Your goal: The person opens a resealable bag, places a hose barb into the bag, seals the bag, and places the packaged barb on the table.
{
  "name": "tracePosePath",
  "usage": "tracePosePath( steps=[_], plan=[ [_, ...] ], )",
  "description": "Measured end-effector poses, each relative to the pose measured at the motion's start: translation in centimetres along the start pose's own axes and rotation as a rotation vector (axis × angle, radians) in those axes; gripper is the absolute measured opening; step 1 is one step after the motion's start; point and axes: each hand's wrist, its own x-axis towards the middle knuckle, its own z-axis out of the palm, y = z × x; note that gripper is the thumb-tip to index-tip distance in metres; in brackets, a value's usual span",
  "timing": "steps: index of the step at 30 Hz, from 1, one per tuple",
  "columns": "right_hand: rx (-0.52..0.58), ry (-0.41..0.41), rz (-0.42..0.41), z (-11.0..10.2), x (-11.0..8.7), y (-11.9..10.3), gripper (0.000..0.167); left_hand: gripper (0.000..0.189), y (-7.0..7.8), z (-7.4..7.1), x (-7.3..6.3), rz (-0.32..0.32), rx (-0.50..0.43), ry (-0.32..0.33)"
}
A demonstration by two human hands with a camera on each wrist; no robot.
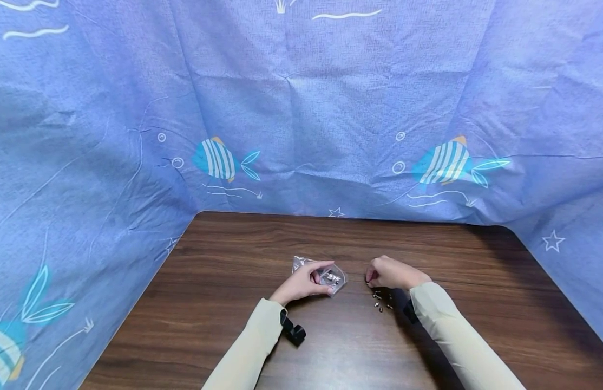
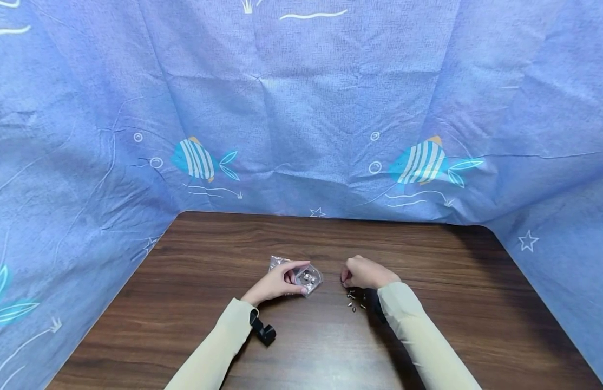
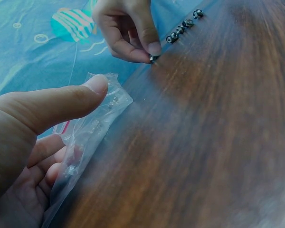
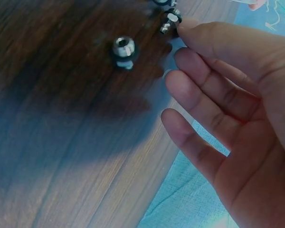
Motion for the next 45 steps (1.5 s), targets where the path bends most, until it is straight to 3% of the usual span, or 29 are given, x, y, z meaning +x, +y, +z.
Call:
tracePosePath(
  steps=[17, 35, 45],
  plan=[
    [0.024, -0.05, 0.034, -0.2, 0.3, 0.0, 0.008, 0.069, -0.3, 0.1, 0.2, 0.008, 0.007, 0.006],
    [0.011, 0.019, 0.034, -0.5, 1.4, -0.7, 0.005, 0.068, -0.1, 0.1, 0.1, 0.024, -0.031, 0.017],
    [0.011, 0.041, 0.002, -0.9, 2.1, -1.6, 0.004, 0.067, 1.6, -0.1, -0.4, 0.028, -0.038, 0.0]
  ],
)
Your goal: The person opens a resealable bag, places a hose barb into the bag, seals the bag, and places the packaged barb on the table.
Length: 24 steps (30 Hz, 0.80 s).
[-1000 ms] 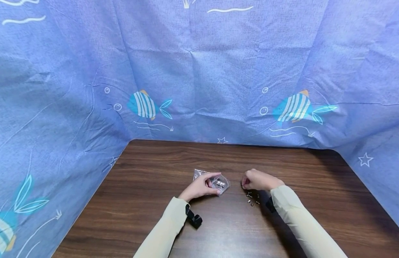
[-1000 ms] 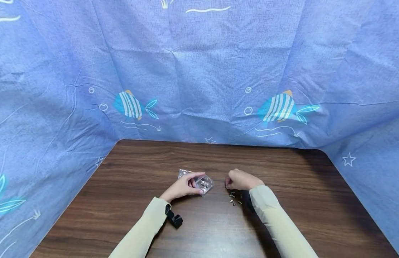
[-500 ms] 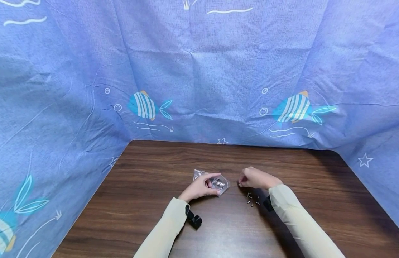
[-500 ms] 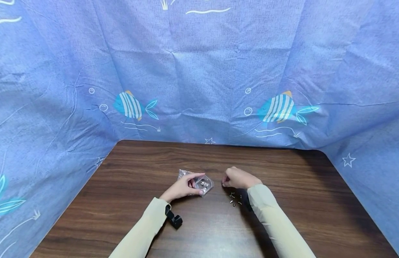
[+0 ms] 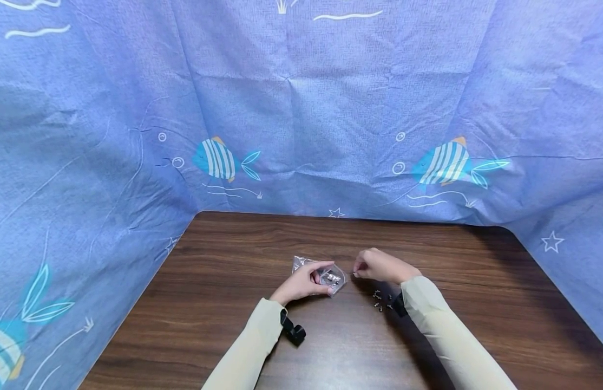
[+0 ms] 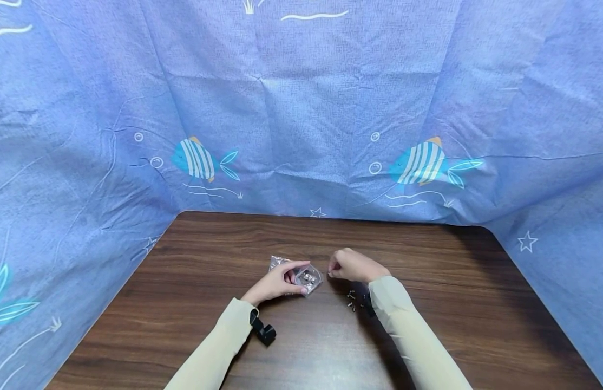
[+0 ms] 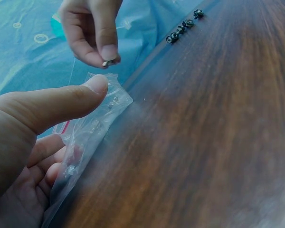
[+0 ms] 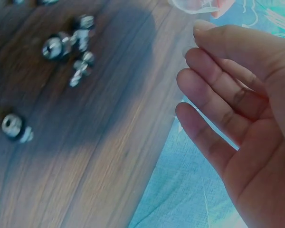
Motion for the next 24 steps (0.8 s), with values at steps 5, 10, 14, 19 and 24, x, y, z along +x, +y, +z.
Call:
tracePosePath(
  steps=[5, 10, 14, 19, 24],
  plan=[
    [-0.005, 0.021, -0.03, -0.1, 0.5, -0.5, 0.005, 0.067, -0.8, 0.2, 0.2, -0.012, 0.012, 0.024],
    [-0.027, 0.034, -0.044, 0.2, 1.0, -0.9, 0.004, 0.067, -1.6, 0.3, 0.4, -0.012, 0.013, 0.032],
    [-0.021, 0.046, -0.07, 0.4, 1.4, -1.1, 0.006, 0.066, -1.6, 0.2, 0.4, -0.005, 0.021, 0.021],
    [-0.01, 0.041, -0.088, 0.6, 1.8, -1.3, 0.007, 0.066, -1.5, 0.2, 0.3, -0.008, 0.038, 0.015],
    [0.007, 0.03, -0.079, 0.6, 2.0, -1.5, 0.005, 0.065, -1.6, 0.1, 0.4, -0.005, 0.046, 0.015]
  ],
)
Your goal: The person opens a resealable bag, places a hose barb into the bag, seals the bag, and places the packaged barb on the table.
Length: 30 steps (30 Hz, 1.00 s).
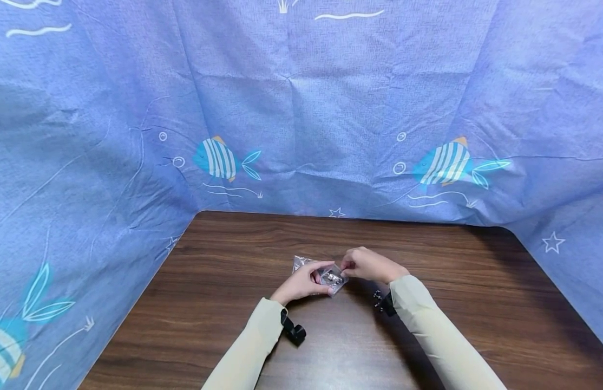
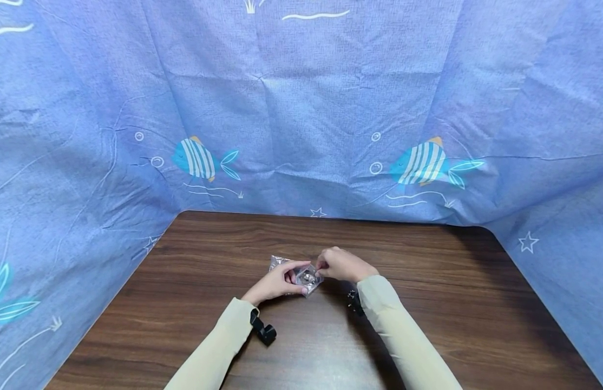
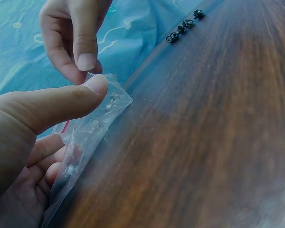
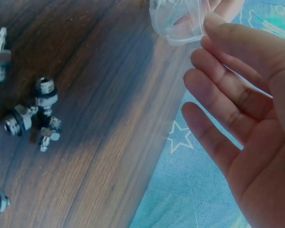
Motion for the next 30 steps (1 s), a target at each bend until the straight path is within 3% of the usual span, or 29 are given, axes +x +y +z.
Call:
tracePosePath(
  steps=[13, 30],
  plan=[
    [-0.001, -0.022, 0.021, -0.3, -0.1, 0.1, 0.004, 0.066, -0.2, 0.1, 0.0, 0.005, -0.049, 0.014],
    [0.086, -0.12, 0.131, -1.2, -2.2, 1.3, 0.008, 0.068, -0.3, 0.1, 0.1, 0.006, -0.02, 0.003]
  ],
)
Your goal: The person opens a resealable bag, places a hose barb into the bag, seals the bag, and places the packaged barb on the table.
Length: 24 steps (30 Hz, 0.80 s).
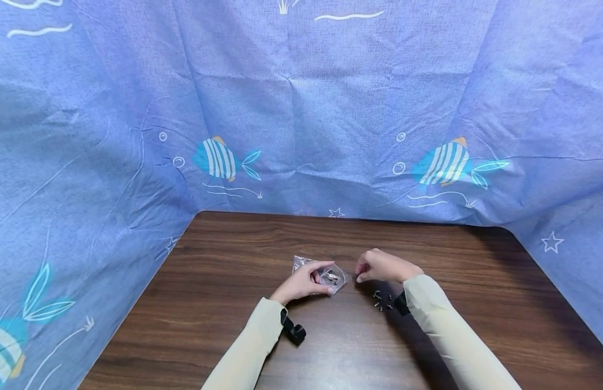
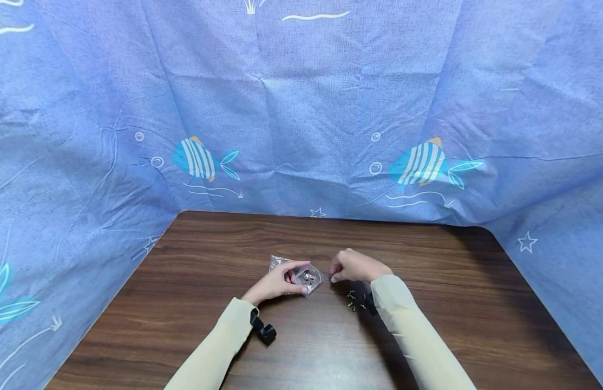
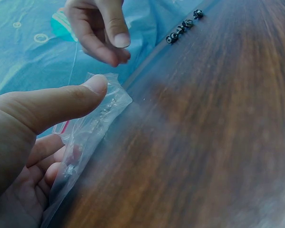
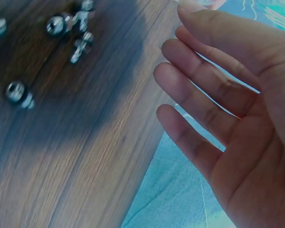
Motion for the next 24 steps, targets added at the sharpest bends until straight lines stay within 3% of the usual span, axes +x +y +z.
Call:
tracePosePath(
  steps=[24],
  plan=[
    [-0.015, -0.069, 0.069, -0.1, -2.7, 1.5, 0.011, 0.067, 0.3, -0.1, -0.2, 0.0, -0.008, 0.006]
  ],
)
